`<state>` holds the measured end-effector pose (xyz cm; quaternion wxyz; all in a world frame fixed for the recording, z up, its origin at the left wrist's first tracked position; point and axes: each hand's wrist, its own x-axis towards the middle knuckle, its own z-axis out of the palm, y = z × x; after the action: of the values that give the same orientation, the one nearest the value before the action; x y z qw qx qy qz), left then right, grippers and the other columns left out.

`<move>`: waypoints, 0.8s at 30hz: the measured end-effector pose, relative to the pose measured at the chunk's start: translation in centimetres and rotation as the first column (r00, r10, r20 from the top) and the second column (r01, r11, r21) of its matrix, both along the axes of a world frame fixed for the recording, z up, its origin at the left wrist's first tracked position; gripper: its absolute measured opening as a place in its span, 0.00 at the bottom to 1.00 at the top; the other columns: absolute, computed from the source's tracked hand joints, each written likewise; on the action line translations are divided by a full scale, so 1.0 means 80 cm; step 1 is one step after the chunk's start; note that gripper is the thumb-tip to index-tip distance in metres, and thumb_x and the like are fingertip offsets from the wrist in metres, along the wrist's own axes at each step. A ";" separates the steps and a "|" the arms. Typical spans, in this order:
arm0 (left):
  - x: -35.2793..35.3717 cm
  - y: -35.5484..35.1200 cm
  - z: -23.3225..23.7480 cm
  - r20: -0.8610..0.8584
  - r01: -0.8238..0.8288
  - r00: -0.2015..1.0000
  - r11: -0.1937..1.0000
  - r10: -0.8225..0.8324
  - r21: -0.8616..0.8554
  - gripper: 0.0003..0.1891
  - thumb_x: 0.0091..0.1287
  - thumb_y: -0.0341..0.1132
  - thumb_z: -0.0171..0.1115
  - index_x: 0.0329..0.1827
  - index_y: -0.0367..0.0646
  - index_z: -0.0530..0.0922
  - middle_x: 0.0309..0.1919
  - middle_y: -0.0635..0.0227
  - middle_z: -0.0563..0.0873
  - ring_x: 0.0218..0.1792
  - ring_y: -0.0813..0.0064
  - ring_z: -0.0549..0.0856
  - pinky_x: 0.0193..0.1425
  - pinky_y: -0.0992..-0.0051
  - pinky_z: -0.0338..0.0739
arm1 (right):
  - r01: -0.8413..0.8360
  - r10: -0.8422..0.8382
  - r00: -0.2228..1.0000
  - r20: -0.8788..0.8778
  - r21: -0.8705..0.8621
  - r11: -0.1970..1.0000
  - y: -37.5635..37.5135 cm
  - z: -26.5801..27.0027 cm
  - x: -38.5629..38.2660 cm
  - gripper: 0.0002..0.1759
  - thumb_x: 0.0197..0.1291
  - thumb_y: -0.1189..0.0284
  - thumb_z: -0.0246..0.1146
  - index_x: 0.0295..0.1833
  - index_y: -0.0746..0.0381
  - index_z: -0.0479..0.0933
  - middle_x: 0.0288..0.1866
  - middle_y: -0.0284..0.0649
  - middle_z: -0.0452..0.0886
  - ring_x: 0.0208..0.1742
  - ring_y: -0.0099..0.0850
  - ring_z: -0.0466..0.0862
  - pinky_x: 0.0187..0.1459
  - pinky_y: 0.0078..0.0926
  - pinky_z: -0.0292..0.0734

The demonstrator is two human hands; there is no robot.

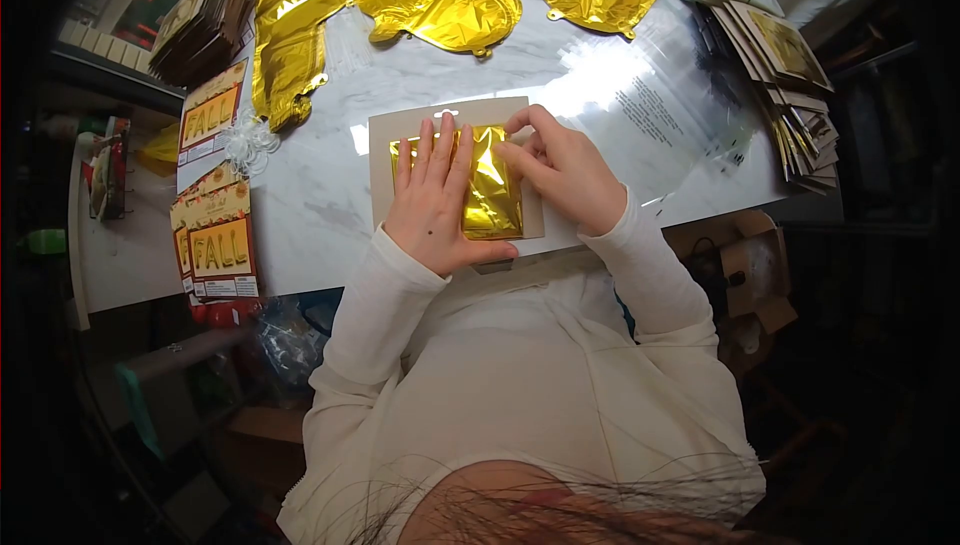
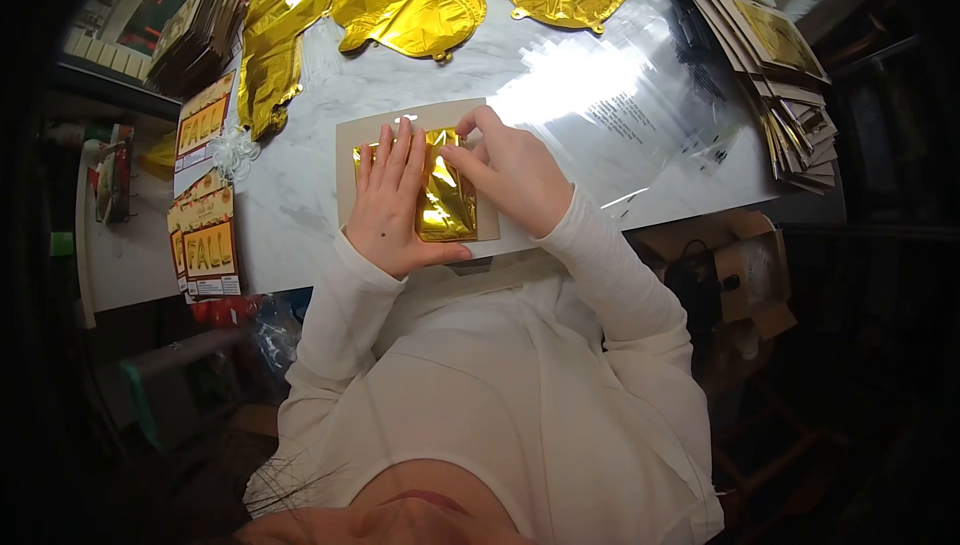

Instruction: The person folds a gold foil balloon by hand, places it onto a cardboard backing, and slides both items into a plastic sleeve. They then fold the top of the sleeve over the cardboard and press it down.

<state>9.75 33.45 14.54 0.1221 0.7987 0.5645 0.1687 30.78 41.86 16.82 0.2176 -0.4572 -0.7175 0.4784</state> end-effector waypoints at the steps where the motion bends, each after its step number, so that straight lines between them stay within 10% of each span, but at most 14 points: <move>1: 0.000 0.000 0.000 0.001 -0.001 1.000 1.000 0.001 0.001 0.78 0.44 0.75 0.81 0.90 0.36 0.50 0.89 0.40 0.52 0.88 0.35 0.49 0.88 0.38 0.42 | -0.001 0.000 0.999 -0.038 -0.019 1.000 -0.001 0.001 0.002 0.15 0.75 0.69 0.68 0.60 0.64 0.75 0.33 0.36 0.85 0.34 0.21 0.84 0.38 0.23 0.79; 5: 0.000 0.000 0.001 -0.007 0.004 1.000 1.000 -0.004 0.001 0.78 0.44 0.74 0.82 0.90 0.36 0.49 0.89 0.40 0.51 0.89 0.36 0.49 0.88 0.38 0.42 | -0.063 -0.001 0.932 -0.362 -0.166 0.984 0.002 -0.030 0.004 0.13 0.77 0.74 0.64 0.62 0.63 0.76 0.41 0.33 0.84 0.41 0.18 0.83 0.43 0.20 0.79; 12: 0.000 0.000 0.002 0.003 0.003 1.000 1.000 -0.003 -0.008 0.78 0.44 0.73 0.83 0.90 0.36 0.49 0.88 0.39 0.51 0.89 0.36 0.49 0.88 0.37 0.42 | -0.138 0.010 0.905 -0.425 -0.270 0.953 -0.003 -0.019 0.007 0.12 0.78 0.75 0.62 0.63 0.62 0.77 0.40 0.30 0.82 0.38 0.17 0.80 0.42 0.18 0.78; 17: 0.000 0.000 0.000 -0.002 0.002 1.000 1.000 -0.002 0.001 0.78 0.44 0.73 0.83 0.91 0.37 0.49 0.89 0.39 0.51 0.89 0.36 0.49 0.88 0.37 0.42 | -0.136 0.130 0.984 -0.117 -0.036 0.990 -0.012 -0.001 0.001 0.16 0.76 0.75 0.64 0.66 0.60 0.77 0.31 0.28 0.78 0.31 0.17 0.76 0.36 0.19 0.75; 24: 0.000 0.000 0.002 -0.014 0.005 1.000 1.000 -0.005 -0.011 0.79 0.44 0.74 0.82 0.91 0.37 0.48 0.89 0.40 0.51 0.89 0.37 0.48 0.89 0.38 0.41 | -0.195 0.215 0.924 -0.316 0.094 0.976 -0.003 -0.020 0.011 0.23 0.69 0.85 0.60 0.67 0.60 0.78 0.43 0.37 0.86 0.45 0.26 0.87 0.52 0.26 0.84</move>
<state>9.73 33.47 14.71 0.1231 0.8007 0.5641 0.1595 31.67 41.59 15.26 0.2950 -0.2881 -0.7299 0.5451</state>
